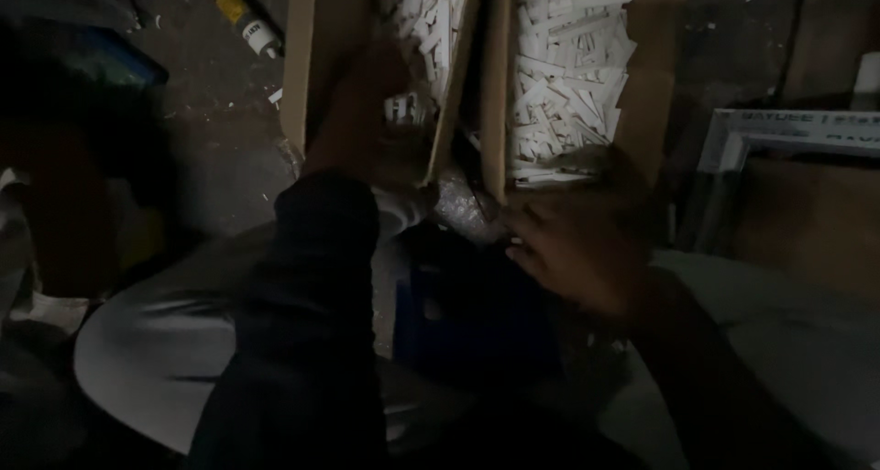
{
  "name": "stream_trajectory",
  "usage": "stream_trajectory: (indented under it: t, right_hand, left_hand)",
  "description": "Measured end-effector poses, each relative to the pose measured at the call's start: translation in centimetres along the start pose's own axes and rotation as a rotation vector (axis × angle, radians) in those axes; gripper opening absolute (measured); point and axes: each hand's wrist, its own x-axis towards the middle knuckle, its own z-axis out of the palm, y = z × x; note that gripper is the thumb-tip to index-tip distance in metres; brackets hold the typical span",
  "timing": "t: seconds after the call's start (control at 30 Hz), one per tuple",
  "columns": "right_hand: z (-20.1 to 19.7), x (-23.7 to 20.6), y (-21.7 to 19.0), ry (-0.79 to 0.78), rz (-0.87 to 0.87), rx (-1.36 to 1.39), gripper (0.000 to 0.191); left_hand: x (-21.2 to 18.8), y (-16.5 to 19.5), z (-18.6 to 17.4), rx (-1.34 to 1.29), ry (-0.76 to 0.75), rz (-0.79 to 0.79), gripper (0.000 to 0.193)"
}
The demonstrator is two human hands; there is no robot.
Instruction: The person sits cross-legged on the floor and repeatedly picks up small white plastic pieces from one cardboard box, inspects them, and places them into a second box. The person handles the pieces one at a time, turning them over in their hands before sorting.
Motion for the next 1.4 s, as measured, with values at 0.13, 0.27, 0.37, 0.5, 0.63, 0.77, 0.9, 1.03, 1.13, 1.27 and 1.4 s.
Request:
stream_trajectory:
  t: [0.13,0.27,0.37,0.5,0.63,0.77,0.9,1.03,1.13,1.27,1.4]
  right_hand:
    - [0.1,-0.2,-0.2,-0.042,0.034,-0.052,0.053]
    - [-0.1,-0.2,-0.4,-0.169,0.151,-0.085,0.053]
    - [-0.7,-0.5,-0.9,-0.045,0.077,-0.07,0.049]
    - [-2.1,-1.3,-1.8,0.012,0.126,-0.072,0.052]
    - [-2.8,-2.3,-2.0,0.227,0.166,0.064,0.046]
    - [-1.7,-2.4,-1.6,0.461,0.009,0.379,0.043]
    - [-0.4,-1.9,-0.9,0.565,-0.133,0.701,0.039]
    - [0.4,-1.0,-0.5,0.578,-0.154,1.002,0.046]
    - [0.7,-0.1,-0.5,0.644,-0.158,0.977,0.036]
    - [-0.1,0.3,-0.1,0.685,-0.209,0.916,0.02]
    - [-2.9,-2.0,1.2,0.752,0.014,0.509,0.021]
  left_hand:
    - [-1.8,0.2,-1.0,-0.035,0.062,-0.019,0.047]
    - [-3.8,-0.6,-1.8,-0.084,0.125,-0.021,0.052]
    - [-5.5,-1.4,-2.4,-0.14,0.186,-0.022,0.055]
    - [-9.2,-2.3,-2.8,-0.457,0.349,0.035,0.06]
    - [-15.0,-1.6,-3.9,-1.015,0.504,0.124,0.079]
    - [-19.2,1.1,-3.5,-1.256,0.451,0.142,0.077]
    - [-20.6,3.9,-2.1,-1.346,0.488,0.331,0.052]
    - [-21.9,5.8,-2.1,-0.902,0.577,0.455,0.041]
    - [-22.8,7.2,-2.9,-0.728,0.531,0.464,0.039]
    - [-22.4,6.5,-3.6,-0.734,0.565,0.544,0.041]
    - [-17.2,1.7,-4.1,-0.671,0.539,0.318,0.033]
